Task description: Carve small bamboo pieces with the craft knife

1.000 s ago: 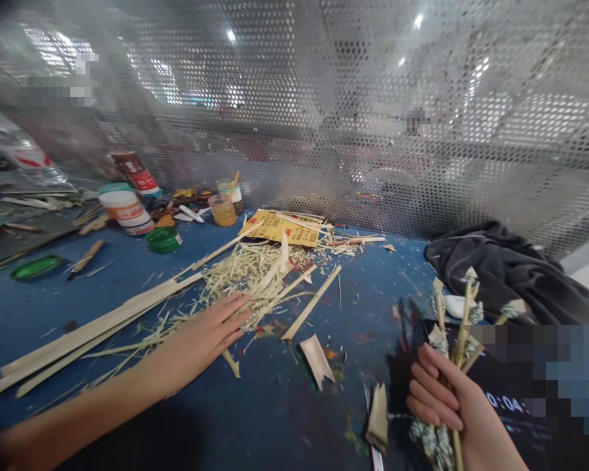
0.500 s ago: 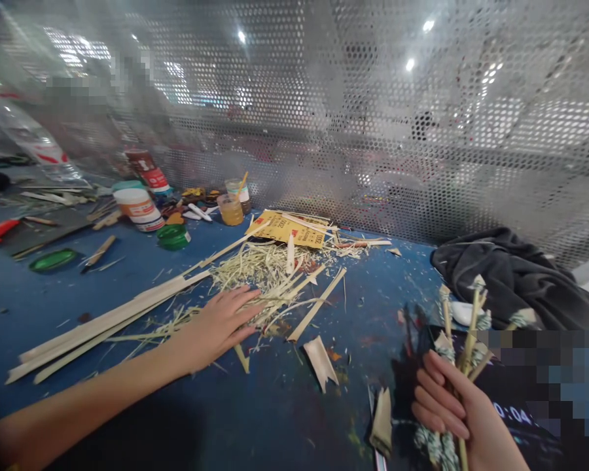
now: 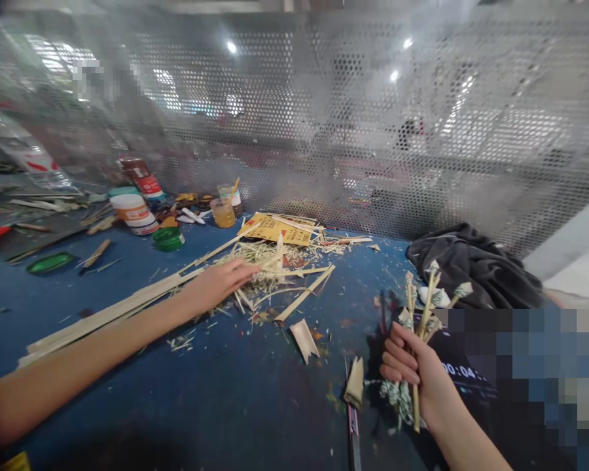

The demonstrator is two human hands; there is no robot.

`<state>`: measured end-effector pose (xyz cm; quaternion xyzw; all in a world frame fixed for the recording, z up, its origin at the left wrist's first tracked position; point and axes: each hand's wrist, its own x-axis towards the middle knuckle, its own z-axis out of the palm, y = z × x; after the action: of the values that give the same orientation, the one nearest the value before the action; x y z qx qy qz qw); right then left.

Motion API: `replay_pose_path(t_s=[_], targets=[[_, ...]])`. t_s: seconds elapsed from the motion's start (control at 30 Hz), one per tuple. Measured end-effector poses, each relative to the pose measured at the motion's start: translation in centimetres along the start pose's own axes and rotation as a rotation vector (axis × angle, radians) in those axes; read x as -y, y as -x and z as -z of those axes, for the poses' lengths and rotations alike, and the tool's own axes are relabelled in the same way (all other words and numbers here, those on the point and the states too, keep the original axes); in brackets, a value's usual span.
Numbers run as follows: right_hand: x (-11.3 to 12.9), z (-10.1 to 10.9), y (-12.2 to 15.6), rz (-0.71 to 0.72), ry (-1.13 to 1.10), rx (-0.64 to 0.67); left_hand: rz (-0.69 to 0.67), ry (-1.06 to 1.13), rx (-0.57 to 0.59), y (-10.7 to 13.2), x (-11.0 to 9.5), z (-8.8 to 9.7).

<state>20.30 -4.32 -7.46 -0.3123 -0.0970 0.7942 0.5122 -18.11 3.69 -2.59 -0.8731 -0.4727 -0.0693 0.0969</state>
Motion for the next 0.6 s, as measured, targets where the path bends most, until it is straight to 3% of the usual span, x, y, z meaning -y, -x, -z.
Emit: replay_pose_path(t_s=[0.2,0.33,0.5,0.6], targets=[[0.1,-0.3,0.0,0.012,0.043,0.063,0.061,-0.017,-0.141,-6.9,3.3,4.4],[-0.1,-0.7,-0.2,0.02,0.118,0.095,0.076,0.041,-0.213,-9.9,5.0,6.5],[-0.4,-0.7,-0.5,0.014,0.152,0.086,0.101,0.133,-0.284,-11.8,5.5,7.1],[-0.6,-0.6,-0.6,0.019,0.165,0.085,0.096,0.175,-0.194,-12.7,6.0,5.9]])
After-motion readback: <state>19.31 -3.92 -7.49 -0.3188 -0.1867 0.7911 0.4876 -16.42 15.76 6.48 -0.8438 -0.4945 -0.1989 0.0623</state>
